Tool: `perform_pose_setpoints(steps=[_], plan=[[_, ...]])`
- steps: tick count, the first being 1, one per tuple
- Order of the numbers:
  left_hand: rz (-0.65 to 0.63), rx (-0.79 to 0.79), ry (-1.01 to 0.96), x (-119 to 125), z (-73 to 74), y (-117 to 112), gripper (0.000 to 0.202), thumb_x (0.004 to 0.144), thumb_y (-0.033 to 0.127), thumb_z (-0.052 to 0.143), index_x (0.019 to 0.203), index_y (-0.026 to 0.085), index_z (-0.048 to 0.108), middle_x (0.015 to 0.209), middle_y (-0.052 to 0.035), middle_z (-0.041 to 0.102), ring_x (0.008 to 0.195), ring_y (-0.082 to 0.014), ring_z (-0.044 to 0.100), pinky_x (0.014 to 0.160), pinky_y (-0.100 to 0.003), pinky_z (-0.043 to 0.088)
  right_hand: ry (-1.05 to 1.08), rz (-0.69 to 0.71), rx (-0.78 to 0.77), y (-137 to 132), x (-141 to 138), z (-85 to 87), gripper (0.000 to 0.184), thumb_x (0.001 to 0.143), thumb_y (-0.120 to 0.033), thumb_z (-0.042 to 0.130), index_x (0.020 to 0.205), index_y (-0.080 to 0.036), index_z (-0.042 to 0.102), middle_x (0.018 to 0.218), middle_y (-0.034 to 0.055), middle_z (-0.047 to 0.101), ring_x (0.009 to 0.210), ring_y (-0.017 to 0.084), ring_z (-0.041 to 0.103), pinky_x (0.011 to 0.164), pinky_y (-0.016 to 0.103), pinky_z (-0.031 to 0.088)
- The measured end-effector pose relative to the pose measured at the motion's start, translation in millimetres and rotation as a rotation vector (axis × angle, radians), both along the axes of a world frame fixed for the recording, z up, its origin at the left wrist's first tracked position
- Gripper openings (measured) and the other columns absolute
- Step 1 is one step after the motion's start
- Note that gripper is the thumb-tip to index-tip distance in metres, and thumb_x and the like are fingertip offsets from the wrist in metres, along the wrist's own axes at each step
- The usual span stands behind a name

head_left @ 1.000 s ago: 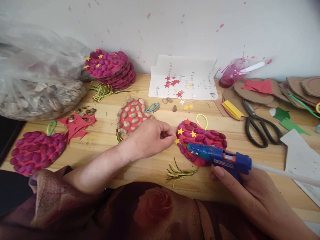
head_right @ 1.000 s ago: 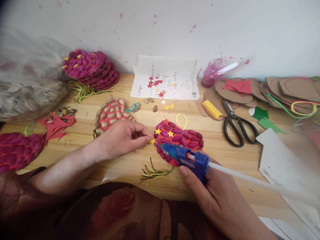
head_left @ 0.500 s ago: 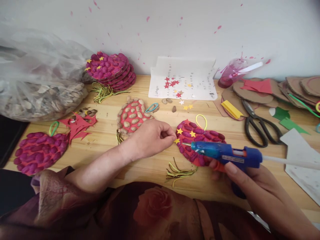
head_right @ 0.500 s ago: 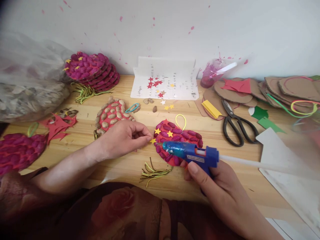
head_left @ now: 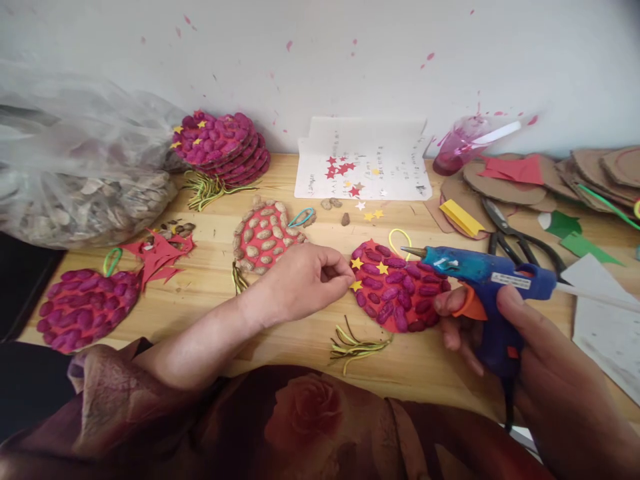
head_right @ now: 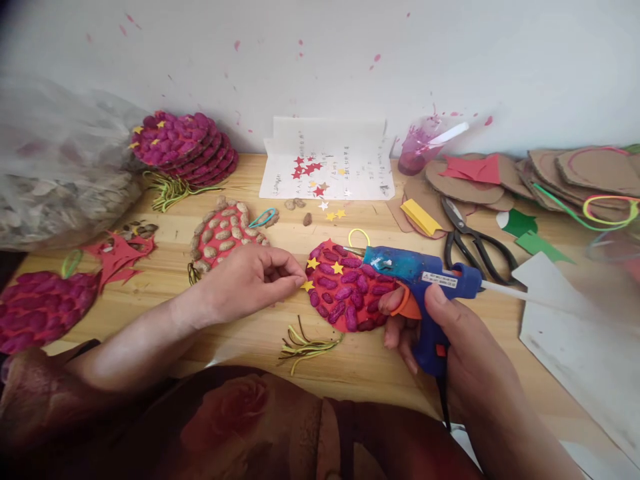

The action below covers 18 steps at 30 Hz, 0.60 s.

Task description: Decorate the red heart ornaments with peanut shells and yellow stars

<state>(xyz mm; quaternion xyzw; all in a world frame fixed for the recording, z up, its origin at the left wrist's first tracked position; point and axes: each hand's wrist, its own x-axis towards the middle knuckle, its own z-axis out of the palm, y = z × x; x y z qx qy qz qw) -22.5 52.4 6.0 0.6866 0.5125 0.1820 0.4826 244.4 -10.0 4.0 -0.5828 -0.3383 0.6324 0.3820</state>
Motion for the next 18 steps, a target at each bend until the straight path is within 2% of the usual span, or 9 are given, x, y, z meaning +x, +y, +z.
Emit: perform_pose_setpoints(steps=[7, 15, 18], plan=[[0.014, 0.012, -0.023, 1.5, -3.3, -3.0, 0.011, 0.082, 0.018, 0.063, 0.077, 0.016, 0.072, 0.072, 0.0012, 0.072, 0.063, -0.0101, 0.061, 0.059, -0.019, 0.046, 0.044, 0.020, 0.004, 4.6, 4.7, -12.6, 0.043, 0.090, -0.060, 0.053, 0.084, -0.022, 0.072, 0.062, 0.0054, 0.070, 0.040, 0.014, 0.052, 0.040, 0.024, 0.039], [0.060, 0.010, -0.020, 2.6, -8.7, -4.3, 0.010, 0.079, 0.018, 0.063, 0.078, 0.016, 0.073, 0.073, -0.0006, 0.074, 0.064, -0.0121, 0.064, 0.060, -0.021, 0.049, 0.000, -0.041, -0.026, 2.9, 1.2, -9.6, 0.040, 0.086, -0.060, 0.059, 0.081, -0.022, 0.069, 0.061, 0.0027, 0.068, 0.038, 0.012, 0.051, 0.038, 0.023, 0.036], [0.067, 0.023, -0.024, 3.7, -10.4, -5.3, 0.010, 0.078, 0.019, 0.063, 0.076, 0.016, 0.072, 0.072, -0.0007, 0.074, 0.063, -0.0120, 0.064, 0.059, -0.021, 0.049, 0.022, -0.020, -0.041, 3.7, 2.6, -10.8, 0.041, 0.081, -0.062, 0.063, 0.079, -0.022, 0.069, 0.058, 0.0025, 0.067, 0.037, 0.014, 0.052, 0.037, 0.024, 0.037]])
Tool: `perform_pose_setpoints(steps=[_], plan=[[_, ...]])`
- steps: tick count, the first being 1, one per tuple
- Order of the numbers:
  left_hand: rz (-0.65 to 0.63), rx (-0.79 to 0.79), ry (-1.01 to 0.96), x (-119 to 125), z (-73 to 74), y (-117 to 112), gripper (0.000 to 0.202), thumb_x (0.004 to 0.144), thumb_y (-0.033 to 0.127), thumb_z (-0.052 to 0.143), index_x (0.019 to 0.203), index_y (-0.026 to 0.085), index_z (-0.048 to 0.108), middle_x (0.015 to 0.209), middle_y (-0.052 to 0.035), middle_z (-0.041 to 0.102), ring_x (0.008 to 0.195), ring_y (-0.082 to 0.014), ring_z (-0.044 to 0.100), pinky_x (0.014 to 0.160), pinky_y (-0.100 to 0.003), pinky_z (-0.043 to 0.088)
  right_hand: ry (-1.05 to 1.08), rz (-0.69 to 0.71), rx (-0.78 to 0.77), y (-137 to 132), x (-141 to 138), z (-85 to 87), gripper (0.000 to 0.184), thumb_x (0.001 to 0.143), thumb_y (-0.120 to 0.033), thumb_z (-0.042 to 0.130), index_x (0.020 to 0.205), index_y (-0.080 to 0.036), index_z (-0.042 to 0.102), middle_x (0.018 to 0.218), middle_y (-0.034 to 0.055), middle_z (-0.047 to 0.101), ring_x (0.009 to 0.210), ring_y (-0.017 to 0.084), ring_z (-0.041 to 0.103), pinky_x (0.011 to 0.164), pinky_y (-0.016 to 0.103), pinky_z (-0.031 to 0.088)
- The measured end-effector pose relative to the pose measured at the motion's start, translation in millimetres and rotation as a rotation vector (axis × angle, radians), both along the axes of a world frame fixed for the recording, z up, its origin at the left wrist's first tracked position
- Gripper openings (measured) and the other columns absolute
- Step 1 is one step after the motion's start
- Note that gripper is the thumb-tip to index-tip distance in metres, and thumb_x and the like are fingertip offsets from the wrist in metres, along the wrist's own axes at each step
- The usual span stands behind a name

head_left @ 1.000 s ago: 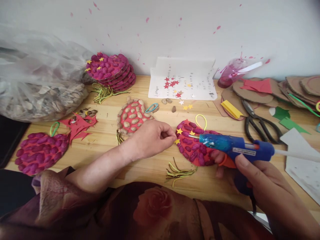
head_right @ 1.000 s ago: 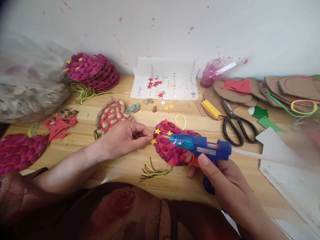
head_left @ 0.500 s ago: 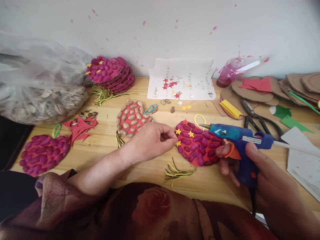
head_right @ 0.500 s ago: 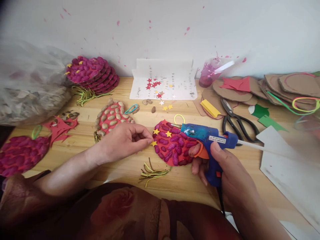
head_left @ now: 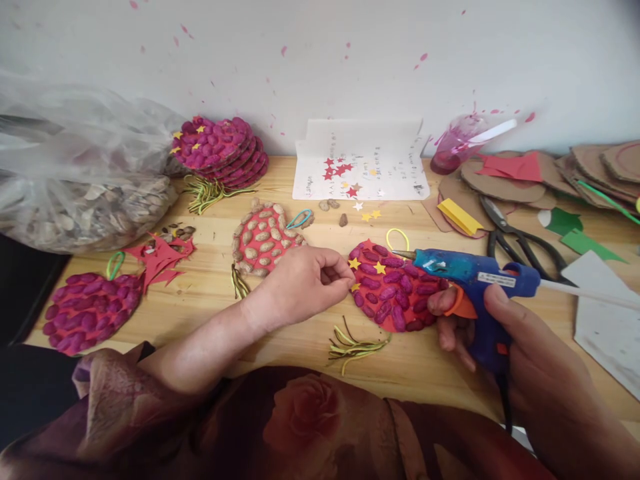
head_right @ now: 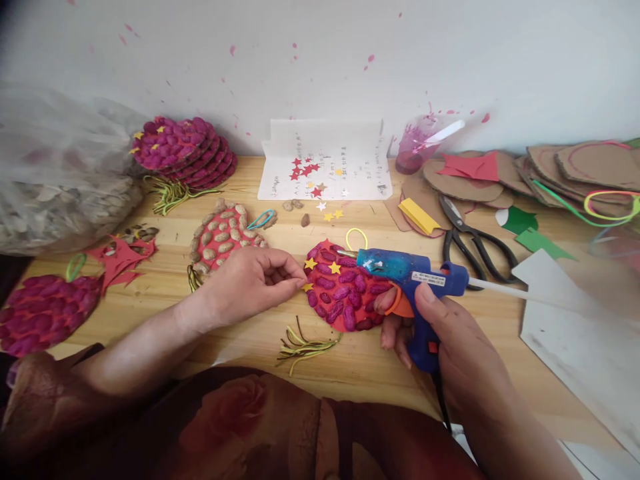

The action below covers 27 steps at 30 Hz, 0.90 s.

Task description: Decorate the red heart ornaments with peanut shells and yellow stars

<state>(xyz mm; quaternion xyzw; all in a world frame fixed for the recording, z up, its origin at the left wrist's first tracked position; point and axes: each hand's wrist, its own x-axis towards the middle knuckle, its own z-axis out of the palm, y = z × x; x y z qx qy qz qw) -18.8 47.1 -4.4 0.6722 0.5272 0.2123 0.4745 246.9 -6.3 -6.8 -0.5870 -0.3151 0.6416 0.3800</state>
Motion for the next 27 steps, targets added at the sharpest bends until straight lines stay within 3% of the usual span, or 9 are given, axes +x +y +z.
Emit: perform_pose_setpoints(steps=[11, 20, 27], plan=[[0.007, 0.130, 0.096, 2.7, 0.6, -2.6, 0.011, 0.076, 0.014, 0.063, 0.076, 0.017, 0.073, 0.067, 0.0025, 0.071, 0.059, -0.0093, 0.061, 0.056, -0.019, 0.045, -0.071, -0.050, 0.019, -5.5, -12.7, 13.1, 0.037, 0.085, -0.058, 0.059, 0.080, -0.022, 0.068, 0.065, 0.0022, 0.069, 0.039, 0.011, 0.047, 0.039, 0.023, 0.036], [0.030, 0.226, 0.134, 3.5, 0.3, -2.5, 0.011, 0.079, 0.015, 0.063, 0.076, 0.017, 0.073, 0.066, 0.0029, 0.070, 0.057, -0.0085, 0.060, 0.057, -0.019, 0.044, -0.026, 0.055, 0.043, -2.5, 5.6, -6.0, 0.040, 0.085, -0.062, 0.058, 0.086, -0.023, 0.065, 0.064, 0.0027, 0.068, 0.039, 0.016, 0.052, 0.038, 0.028, 0.038], [0.033, 0.217, 0.133, 4.0, -0.3, -1.9, 0.009, 0.081, 0.018, 0.063, 0.077, 0.017, 0.071, 0.067, 0.0021, 0.070, 0.057, -0.0088, 0.059, 0.057, -0.020, 0.044, -0.101, 0.018, 0.061, -4.1, -4.8, 4.5, 0.039, 0.086, -0.059, 0.058, 0.080, -0.021, 0.065, 0.060, 0.0036, 0.067, 0.040, 0.014, 0.048, 0.041, 0.027, 0.036]])
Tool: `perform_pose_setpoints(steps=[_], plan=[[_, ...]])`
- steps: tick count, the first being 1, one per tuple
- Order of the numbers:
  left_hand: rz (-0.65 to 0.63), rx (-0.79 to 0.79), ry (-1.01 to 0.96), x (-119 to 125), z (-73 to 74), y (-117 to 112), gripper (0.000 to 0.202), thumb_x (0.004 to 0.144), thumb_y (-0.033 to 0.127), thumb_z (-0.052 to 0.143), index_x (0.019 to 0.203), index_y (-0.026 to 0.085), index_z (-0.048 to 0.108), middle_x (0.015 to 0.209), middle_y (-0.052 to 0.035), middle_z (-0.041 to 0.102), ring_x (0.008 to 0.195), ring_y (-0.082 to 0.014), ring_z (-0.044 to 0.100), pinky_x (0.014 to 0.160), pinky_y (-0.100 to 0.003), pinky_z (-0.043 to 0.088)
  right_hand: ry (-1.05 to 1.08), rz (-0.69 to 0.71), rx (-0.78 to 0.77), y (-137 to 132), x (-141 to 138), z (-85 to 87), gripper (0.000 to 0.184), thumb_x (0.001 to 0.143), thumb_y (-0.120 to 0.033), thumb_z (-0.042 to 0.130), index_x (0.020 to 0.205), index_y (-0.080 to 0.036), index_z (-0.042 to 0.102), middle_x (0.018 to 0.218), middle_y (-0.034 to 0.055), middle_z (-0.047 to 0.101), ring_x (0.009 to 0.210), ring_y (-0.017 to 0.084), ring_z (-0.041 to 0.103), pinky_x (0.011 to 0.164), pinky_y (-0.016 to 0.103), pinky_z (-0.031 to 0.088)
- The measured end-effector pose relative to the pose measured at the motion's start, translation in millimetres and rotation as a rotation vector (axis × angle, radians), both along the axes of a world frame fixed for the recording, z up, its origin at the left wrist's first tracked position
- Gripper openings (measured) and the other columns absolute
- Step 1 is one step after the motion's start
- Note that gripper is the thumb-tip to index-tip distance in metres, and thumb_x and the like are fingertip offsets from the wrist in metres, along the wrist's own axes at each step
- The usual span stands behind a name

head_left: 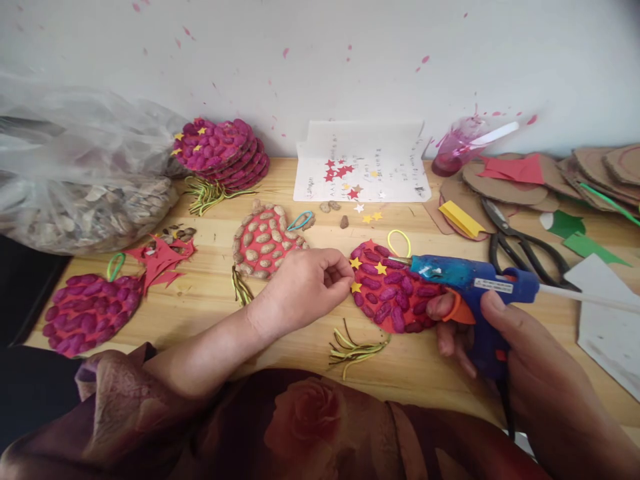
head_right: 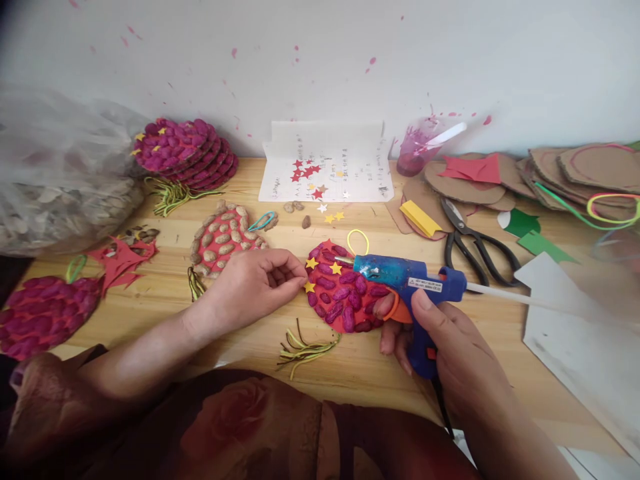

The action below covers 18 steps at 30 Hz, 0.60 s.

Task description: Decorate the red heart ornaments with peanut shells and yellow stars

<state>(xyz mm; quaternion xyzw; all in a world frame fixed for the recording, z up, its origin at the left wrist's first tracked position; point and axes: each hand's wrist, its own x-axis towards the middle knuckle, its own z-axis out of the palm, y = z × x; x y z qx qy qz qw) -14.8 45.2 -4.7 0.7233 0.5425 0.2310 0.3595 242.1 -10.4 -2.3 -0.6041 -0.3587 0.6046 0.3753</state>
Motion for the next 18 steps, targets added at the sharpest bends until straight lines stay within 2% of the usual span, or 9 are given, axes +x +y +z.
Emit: perform_pose_setpoints(steps=[4, 9, 13, 18], plan=[[0.015, -0.022, -0.018, -0.8, -1.2, 0.9, 0.008, 0.081, 0.019, 0.063, 0.078, 0.017, 0.070, 0.069, 0.0010, 0.070, 0.059, -0.0099, 0.060, 0.058, -0.021, 0.046, -0.041, -0.029, -0.030, -0.4, -7.2, 8.5, 0.040, 0.084, -0.061, 0.059, 0.080, -0.022, 0.065, 0.063, 0.0036, 0.068, 0.040, 0.014, 0.046, 0.040, 0.028, 0.035], [0.030, -0.126, -0.164, -3.5, -1.5, 3.8, 0.010, 0.085, 0.024, 0.064, 0.089, 0.016, 0.068, 0.081, -0.0016, 0.072, 0.069, -0.0117, 0.064, 0.063, -0.022, 0.051, -0.056, -0.038, -0.039, -1.6, -11.6, 13.5, 0.039, 0.085, -0.060, 0.059, 0.079, -0.021, 0.065, 0.065, 0.0033, 0.068, 0.041, 0.013, 0.046, 0.041, 0.027, 0.036], [0.018, -0.172, -0.214, -3.0, -1.3, 3.7, 0.013, 0.082, 0.028, 0.070, 0.086, 0.016, 0.066, 0.075, 0.0000, 0.068, 0.064, -0.0109, 0.061, 0.058, -0.022, 0.050, -0.053, -0.032, -0.033, -1.2, -7.1, 7.7, 0.040, 0.085, -0.060, 0.058, 0.078, -0.021, 0.065, 0.064, 0.0033, 0.068, 0.039, 0.012, 0.046, 0.037, 0.026, 0.031], [0.023, -0.163, -0.200, -0.5, -2.8, 3.2, 0.011, 0.079, 0.022, 0.072, 0.083, 0.017, 0.063, 0.072, 0.0018, 0.065, 0.063, -0.0103, 0.059, 0.058, -0.022, 0.049, -0.024, 0.016, -0.035, 2.2, 2.5, -3.6, 0.042, 0.081, -0.063, 0.062, 0.072, -0.022, 0.064, 0.057, 0.0027, 0.066, 0.036, 0.015, 0.048, 0.037, 0.028, 0.035]])
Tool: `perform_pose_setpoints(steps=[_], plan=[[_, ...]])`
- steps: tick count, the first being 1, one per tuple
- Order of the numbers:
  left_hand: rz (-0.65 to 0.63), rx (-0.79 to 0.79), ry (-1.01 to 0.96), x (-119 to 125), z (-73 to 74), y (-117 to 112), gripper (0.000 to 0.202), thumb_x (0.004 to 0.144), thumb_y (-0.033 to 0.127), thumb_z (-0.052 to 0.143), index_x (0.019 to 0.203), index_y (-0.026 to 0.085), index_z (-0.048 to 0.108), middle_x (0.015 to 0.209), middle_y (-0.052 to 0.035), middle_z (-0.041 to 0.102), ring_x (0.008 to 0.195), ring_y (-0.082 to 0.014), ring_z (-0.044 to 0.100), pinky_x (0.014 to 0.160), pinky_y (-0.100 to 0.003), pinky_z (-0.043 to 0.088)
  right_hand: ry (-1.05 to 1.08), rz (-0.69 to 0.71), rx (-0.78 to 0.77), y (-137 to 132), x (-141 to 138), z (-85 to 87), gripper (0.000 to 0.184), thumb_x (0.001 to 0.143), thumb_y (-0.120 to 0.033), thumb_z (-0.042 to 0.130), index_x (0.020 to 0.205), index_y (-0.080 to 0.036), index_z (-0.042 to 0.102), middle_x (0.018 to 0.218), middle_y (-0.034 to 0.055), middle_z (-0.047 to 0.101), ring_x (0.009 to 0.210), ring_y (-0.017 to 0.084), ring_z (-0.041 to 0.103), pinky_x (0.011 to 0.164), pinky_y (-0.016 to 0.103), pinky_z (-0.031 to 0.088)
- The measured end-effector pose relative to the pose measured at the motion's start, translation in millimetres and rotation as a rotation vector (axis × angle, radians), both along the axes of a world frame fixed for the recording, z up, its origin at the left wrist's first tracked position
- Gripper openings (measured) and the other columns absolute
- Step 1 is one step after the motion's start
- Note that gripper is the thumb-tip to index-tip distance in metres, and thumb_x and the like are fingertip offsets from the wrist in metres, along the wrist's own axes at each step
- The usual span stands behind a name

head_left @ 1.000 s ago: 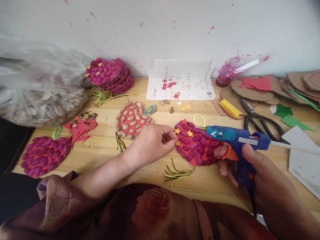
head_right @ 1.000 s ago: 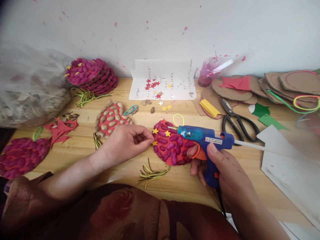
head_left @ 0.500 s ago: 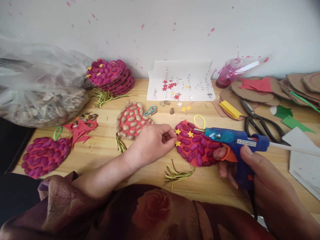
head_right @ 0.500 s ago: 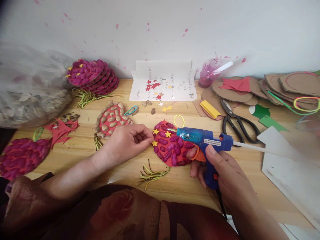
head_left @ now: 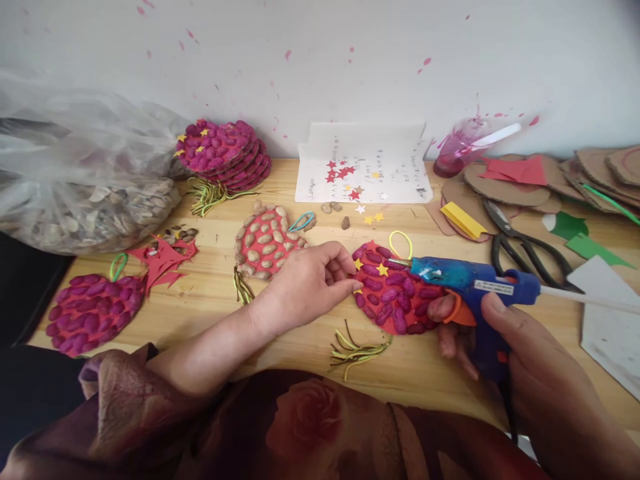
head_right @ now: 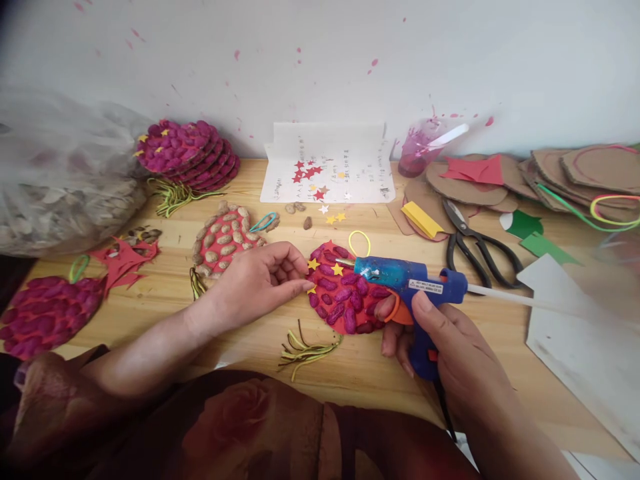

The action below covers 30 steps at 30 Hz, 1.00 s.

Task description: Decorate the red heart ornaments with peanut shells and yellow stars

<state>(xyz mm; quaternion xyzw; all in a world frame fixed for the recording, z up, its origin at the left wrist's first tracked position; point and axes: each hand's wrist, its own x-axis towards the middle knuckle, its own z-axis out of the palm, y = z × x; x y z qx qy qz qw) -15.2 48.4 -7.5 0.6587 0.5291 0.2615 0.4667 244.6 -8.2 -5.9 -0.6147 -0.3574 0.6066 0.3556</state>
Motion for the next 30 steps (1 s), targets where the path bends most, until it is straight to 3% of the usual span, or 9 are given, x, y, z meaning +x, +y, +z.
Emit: perform_pose_setpoints(steps=[5, 11, 19, 30], plan=[[-0.008, 0.038, 0.058, 0.8, -1.5, 0.3, 0.010, 0.079, 0.019, 0.071, 0.083, 0.018, 0.062, 0.071, 0.0028, 0.064, 0.062, -0.0097, 0.058, 0.058, -0.021, 0.047, 0.002, -0.012, 0.002, 0.0, -1.4, 3.1, 0.042, 0.081, -0.064, 0.063, 0.079, -0.022, 0.067, 0.059, 0.0020, 0.065, 0.037, 0.015, 0.049, 0.037, 0.029, 0.035], [-0.021, 0.080, 0.095, 1.3, -3.6, 0.8, 0.006, 0.081, 0.020, 0.068, 0.082, 0.018, 0.062, 0.070, 0.0022, 0.064, 0.061, -0.0099, 0.058, 0.057, -0.021, 0.045, -0.013, 0.033, -0.007, -0.3, -2.6, 5.1, 0.045, 0.081, -0.067, 0.063, 0.078, -0.022, 0.069, 0.042, -0.0007, 0.053, 0.040, 0.017, 0.050, 0.039, 0.028, 0.033], [-0.018, 0.072, 0.116, 0.7, -2.6, 1.8, 0.005, 0.082, 0.020, 0.069, 0.081, 0.018, 0.064, 0.069, 0.0028, 0.065, 0.059, -0.0088, 0.056, 0.056, -0.020, 0.043, -0.061, 0.055, -0.024, -1.1, -3.7, 6.6, 0.046, 0.084, -0.066, 0.058, 0.081, -0.022, 0.071, 0.035, 0.0007, 0.052, 0.036, 0.016, 0.044, 0.038, 0.027, 0.025], [0.000, 0.015, 0.064, -0.2, 1.2, 2.6, 0.011, 0.085, 0.028, 0.068, 0.082, 0.017, 0.064, 0.072, 0.0011, 0.066, 0.061, -0.0103, 0.056, 0.056, -0.021, 0.044, -0.061, 0.044, -0.021, 0.0, -3.6, 5.5, 0.048, 0.081, -0.069, 0.060, 0.079, -0.023, 0.071, 0.035, 0.0006, 0.053, 0.033, 0.016, 0.042, 0.035, 0.027, 0.027]])
